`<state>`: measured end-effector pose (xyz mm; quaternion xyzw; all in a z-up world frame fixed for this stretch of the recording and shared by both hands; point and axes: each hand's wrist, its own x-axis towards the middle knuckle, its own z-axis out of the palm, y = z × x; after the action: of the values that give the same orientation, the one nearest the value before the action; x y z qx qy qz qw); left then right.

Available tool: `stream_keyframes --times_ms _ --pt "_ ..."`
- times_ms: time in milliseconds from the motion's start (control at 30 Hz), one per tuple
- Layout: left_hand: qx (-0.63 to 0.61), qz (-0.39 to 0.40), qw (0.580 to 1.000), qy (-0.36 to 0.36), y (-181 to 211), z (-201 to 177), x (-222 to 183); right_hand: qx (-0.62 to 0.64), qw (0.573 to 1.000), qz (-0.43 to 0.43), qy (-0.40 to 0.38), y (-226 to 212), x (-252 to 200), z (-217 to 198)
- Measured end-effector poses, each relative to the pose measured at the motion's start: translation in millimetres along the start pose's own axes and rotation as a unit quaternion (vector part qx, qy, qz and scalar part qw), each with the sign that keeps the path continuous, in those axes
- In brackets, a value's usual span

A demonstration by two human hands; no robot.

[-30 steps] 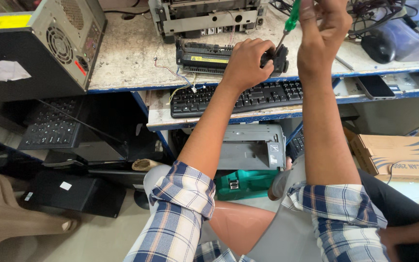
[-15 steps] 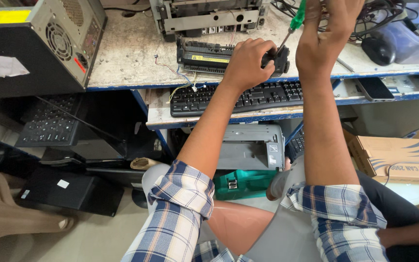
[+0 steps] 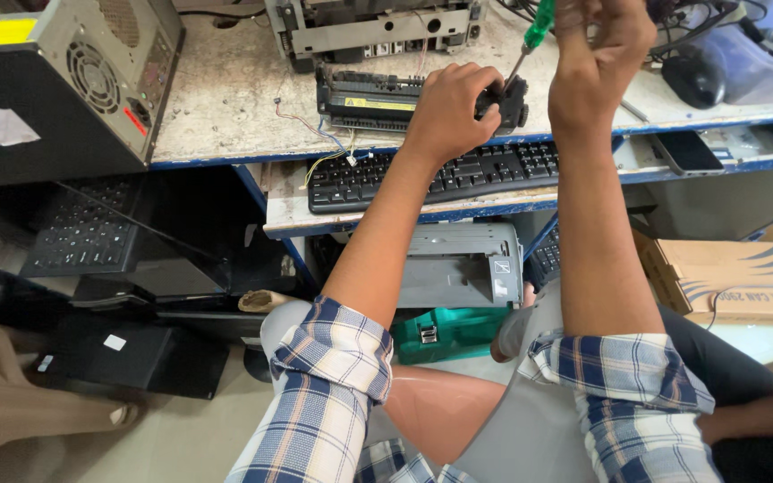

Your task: The person disassembles a printer drum unit on a cluttered workbench using a green screwdriver. They remove screws, detach a small black component, and manipulate the drum assembly and wires.

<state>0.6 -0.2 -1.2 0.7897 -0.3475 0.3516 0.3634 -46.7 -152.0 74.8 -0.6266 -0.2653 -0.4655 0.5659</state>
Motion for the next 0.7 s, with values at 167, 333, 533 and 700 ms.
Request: stream_keyframes --times_ms 167,333,533,700 --pt "0.001 -0.011 1.0 -0.01 1.1 0.6 0.3 -0.018 0.993 -0.115 -0.01 5.9 -2.4 -3.6" --pt "0.002 -0.009 1.0 -0.011 1.9 -0.1 0.4 0.059 0.998 -0.028 0.016 26.7 -3.1 -10.0" --pt "-0.002 -0.011 1.0 -0.009 2.5 -0.9 0.9 -0.082 0.987 -0.138 0.018 9.9 -5.1 -6.3" --pt "-0.004 0.0 1.0 -0.002 3.8 -2.1 0.7 0.056 0.998 -0.002 0.01 -3.3 0.0 3.3"
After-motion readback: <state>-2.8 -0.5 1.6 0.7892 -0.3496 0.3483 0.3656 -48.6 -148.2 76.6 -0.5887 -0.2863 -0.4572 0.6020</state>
